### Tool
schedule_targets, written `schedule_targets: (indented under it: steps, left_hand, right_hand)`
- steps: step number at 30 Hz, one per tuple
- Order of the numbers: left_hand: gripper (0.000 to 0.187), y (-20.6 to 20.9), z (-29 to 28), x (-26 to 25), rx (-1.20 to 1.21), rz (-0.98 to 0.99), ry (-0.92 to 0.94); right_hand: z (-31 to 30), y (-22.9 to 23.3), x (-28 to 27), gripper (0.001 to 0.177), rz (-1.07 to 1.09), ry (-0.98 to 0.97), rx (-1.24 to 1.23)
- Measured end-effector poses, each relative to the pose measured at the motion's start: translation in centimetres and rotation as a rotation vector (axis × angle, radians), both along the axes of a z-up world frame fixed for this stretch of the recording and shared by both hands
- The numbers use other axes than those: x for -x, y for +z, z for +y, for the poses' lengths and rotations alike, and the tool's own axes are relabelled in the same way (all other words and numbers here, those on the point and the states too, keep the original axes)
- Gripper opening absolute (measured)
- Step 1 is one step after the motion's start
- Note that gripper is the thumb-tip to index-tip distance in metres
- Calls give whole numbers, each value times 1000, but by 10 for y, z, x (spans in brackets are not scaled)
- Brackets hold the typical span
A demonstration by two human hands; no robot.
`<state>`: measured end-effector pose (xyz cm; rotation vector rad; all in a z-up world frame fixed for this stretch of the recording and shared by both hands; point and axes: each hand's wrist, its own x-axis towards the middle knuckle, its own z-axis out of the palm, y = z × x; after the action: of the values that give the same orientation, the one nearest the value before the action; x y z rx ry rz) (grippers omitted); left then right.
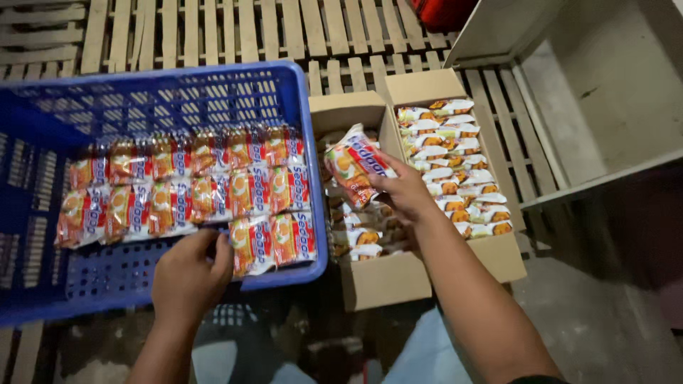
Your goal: The person sorts packets of instant noodles by picking them one by one from an open cardboard box and placing them into a blue plastic crate, occasionally picking up a packet with both hands to check it before placing it.
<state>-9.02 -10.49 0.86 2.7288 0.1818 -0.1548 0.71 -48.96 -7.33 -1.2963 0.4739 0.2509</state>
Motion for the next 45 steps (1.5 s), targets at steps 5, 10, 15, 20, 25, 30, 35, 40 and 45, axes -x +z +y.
schedule_targets:
  steps: [5,10,15,20,25,30,35,40,45]
  left_hand:
    - [15,-42,8,7,-80,-650,-197]
    - [2,-41,-14,7,4,-930,-348]
    - [49,-21,-85,81,927,-497,-190]
    - [74,-20,-105,111,1191,-289,-179]
    - [77,-50,-100,109,1268,-275,-2]
    - [72,-61,-83,105,1323,-319,17]
    - [71,-18,-27,84,1178,-359,-11]
    - [74,9,52,39,1025,-287,37]
    - [73,59,99,-2,594,128,175]
  right_hand:
    - [2,35,85,74,-227,18,-161]
    - [17,50,146,84,-288,172,-110]
    - [30,10,186,118,-432,213,-190]
    - [56,8,207,119,-440,219,-174]
    - [68,1,203,116,-466,275,-119]
    - [78,11,181,86,-494,266,-74]
    - [74,15,131,50,-445,59,268]
    - [101,42,94,67,-103,237,655]
    - [83,-40,88,51,-481,198,527]
